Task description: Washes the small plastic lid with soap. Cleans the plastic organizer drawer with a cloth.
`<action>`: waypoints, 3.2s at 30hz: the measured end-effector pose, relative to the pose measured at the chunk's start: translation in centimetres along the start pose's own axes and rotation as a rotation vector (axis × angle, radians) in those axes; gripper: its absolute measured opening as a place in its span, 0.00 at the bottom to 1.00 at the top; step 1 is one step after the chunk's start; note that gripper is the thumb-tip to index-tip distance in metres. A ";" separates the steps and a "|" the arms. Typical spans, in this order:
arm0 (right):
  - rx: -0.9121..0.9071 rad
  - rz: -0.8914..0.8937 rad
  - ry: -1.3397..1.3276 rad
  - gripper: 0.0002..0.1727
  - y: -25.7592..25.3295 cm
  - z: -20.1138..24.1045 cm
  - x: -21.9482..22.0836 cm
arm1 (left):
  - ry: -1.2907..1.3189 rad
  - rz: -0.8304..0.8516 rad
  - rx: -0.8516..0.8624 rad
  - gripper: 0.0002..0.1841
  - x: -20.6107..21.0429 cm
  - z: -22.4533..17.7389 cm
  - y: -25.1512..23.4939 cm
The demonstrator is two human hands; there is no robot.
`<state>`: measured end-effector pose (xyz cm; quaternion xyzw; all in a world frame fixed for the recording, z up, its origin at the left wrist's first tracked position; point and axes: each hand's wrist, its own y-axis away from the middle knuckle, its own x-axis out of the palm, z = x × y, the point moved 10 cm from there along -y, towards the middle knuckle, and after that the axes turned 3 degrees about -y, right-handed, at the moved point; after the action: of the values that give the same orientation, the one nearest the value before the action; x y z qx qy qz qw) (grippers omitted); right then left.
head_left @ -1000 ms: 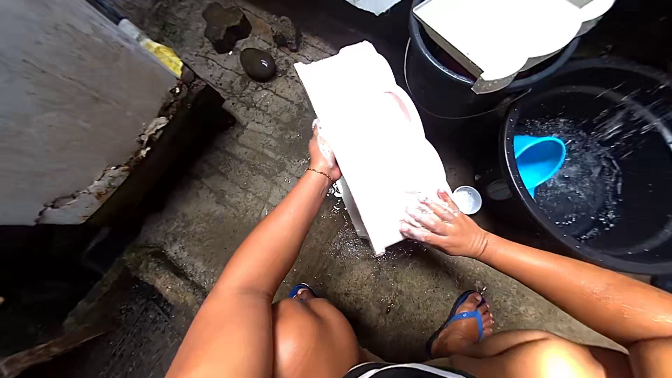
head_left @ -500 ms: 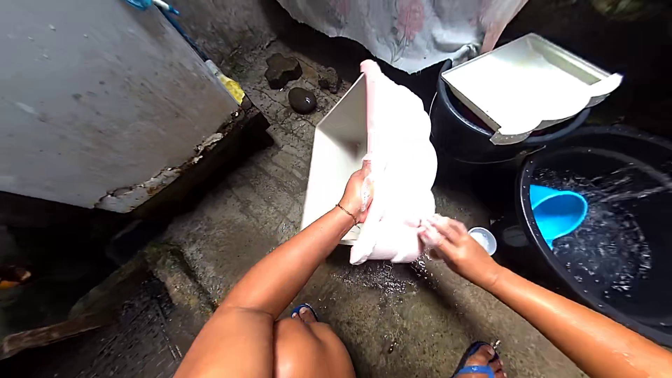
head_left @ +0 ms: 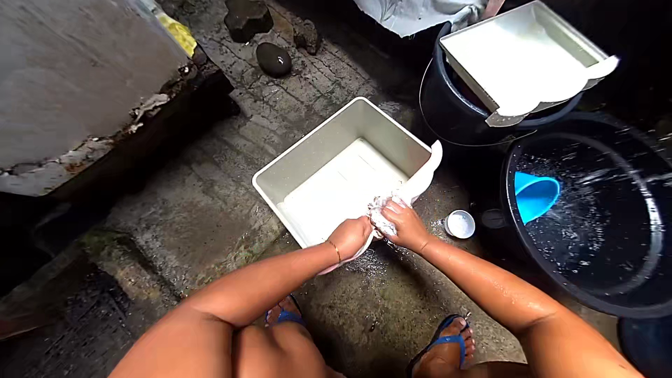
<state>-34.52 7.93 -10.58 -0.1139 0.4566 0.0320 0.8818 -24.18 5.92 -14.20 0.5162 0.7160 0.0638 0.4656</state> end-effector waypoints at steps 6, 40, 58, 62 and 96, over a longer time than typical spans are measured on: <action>0.287 -0.071 0.066 0.23 -0.7 -15.2 -4.6 | -0.041 0.142 0.041 0.26 3.6 2.2 0.0; -0.377 0.154 -0.249 0.14 -17.2 15.1 14.2 | 0.832 -0.489 -0.226 0.22 -4.0 16.6 6.0; 0.644 -0.262 0.269 0.27 -15.8 -18.4 -8.9 | 1.008 -0.644 -0.287 0.40 -2.4 17.6 5.2; 0.550 -0.192 0.178 0.29 -13.2 -16.6 -8.0 | 1.004 -0.664 -0.330 0.38 -2.4 17.7 5.2; 0.625 0.031 -0.320 0.25 -1.4 -0.3 -2.6 | 1.012 -0.492 -0.276 0.45 -2.5 17.8 5.6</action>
<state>-36.00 6.58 -8.38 0.1751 0.3020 -0.0786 0.9338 -7.29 -0.40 -19.44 0.1741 0.9336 0.2853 0.1293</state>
